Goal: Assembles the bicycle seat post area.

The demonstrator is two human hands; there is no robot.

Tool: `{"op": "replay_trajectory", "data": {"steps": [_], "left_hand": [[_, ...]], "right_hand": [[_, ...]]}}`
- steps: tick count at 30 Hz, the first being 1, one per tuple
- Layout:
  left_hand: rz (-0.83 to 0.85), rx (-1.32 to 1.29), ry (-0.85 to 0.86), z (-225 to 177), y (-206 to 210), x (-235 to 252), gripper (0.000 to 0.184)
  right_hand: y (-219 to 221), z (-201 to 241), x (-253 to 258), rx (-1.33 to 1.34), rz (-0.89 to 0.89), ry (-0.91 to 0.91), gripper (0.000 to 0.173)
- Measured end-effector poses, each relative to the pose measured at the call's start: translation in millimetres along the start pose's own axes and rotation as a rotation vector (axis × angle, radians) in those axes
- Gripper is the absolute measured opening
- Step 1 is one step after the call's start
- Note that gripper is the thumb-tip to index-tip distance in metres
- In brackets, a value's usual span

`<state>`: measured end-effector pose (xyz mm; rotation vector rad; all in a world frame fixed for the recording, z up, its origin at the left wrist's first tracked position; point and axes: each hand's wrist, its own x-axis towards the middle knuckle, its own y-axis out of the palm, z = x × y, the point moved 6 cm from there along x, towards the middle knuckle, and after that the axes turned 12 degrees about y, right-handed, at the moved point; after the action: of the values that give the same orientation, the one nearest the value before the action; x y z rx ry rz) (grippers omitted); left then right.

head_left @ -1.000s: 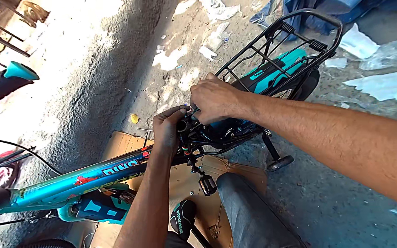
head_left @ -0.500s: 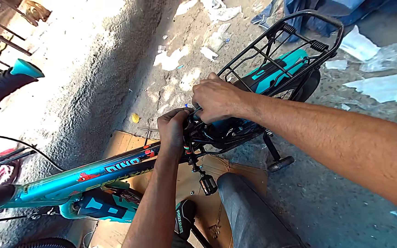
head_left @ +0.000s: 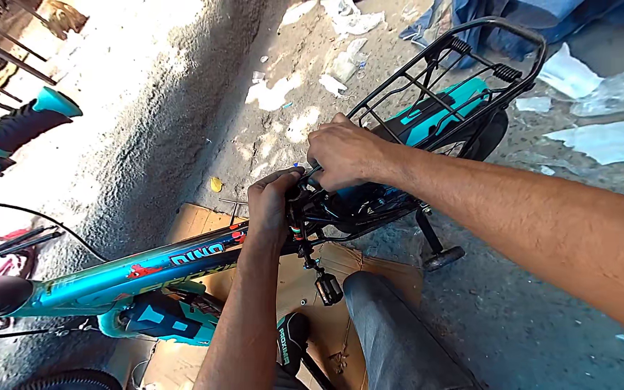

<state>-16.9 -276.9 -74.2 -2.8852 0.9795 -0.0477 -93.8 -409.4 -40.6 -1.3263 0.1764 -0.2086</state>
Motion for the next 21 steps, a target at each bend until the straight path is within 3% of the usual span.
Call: {"op": "replay_trajectory", "data": {"steps": [14, 21], "left_hand": [[0.192, -0.108, -0.018, 5.8, -4.4, 7.6, 0.024], [0.133, -0.038, 0.091, 1.2, -2.5, 3.8, 0.021]], "right_hand": [[0.7, -1.3, -1.8, -0.010, 0.006, -0.001, 0.029], [0.3, -1.9, -1.2, -0.001, -0.001, -0.006, 0.031]]}}
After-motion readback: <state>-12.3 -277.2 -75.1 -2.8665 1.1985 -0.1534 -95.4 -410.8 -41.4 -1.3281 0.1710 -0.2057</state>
